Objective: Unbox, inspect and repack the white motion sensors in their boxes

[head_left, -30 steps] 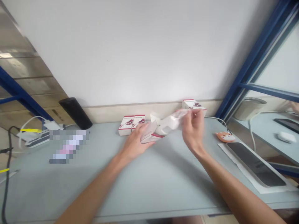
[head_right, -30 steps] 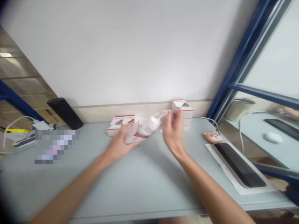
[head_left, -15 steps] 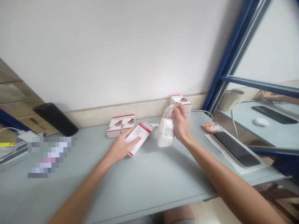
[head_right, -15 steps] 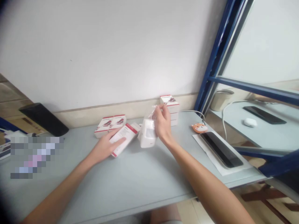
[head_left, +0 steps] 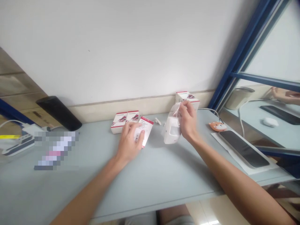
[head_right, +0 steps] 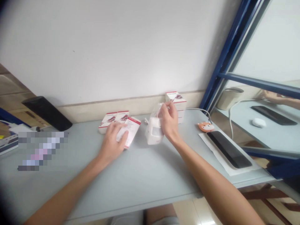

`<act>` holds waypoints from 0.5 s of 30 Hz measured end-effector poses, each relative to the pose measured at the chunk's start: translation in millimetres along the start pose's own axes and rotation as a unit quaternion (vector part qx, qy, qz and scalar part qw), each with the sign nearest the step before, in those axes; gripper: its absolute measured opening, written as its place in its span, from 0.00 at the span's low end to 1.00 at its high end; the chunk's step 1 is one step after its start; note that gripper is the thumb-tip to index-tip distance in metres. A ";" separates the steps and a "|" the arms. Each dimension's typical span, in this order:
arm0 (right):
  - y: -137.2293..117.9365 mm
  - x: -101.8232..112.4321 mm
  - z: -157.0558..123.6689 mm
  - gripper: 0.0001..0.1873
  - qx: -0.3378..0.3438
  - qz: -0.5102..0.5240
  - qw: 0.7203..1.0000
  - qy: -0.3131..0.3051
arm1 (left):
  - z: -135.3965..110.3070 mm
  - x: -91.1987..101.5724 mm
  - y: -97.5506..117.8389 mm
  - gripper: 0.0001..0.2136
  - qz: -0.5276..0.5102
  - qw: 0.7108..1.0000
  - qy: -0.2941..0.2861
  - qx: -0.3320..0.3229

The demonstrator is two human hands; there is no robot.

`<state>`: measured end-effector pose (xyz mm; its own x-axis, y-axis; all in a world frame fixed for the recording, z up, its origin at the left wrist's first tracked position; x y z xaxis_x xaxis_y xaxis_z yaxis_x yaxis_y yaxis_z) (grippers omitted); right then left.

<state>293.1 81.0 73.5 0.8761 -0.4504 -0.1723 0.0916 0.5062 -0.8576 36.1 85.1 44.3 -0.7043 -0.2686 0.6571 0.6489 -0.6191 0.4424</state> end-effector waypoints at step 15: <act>3.9 -1.6 -6.1 0.13 0.034 -0.034 0.999 0.009 | -6.6 -24.0 -15.0 0.25 0.082 0.987 -0.130 -0.051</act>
<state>289.2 79.2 67.4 0.8576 -0.4993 -0.1235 0.1836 0.5215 -0.8332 41.4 96.0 17.9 -0.4860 -0.1807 0.8551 0.7065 -0.6572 0.2626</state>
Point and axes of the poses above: each hand's wrist, its own z-axis towards the middle knuckle, its own x-axis out of the back of the hand, y = z × x, the point moved 4 cm from there along z, towards the middle knuckle, and after that the axes turned 1 degree about x, right-handed, at the moved point
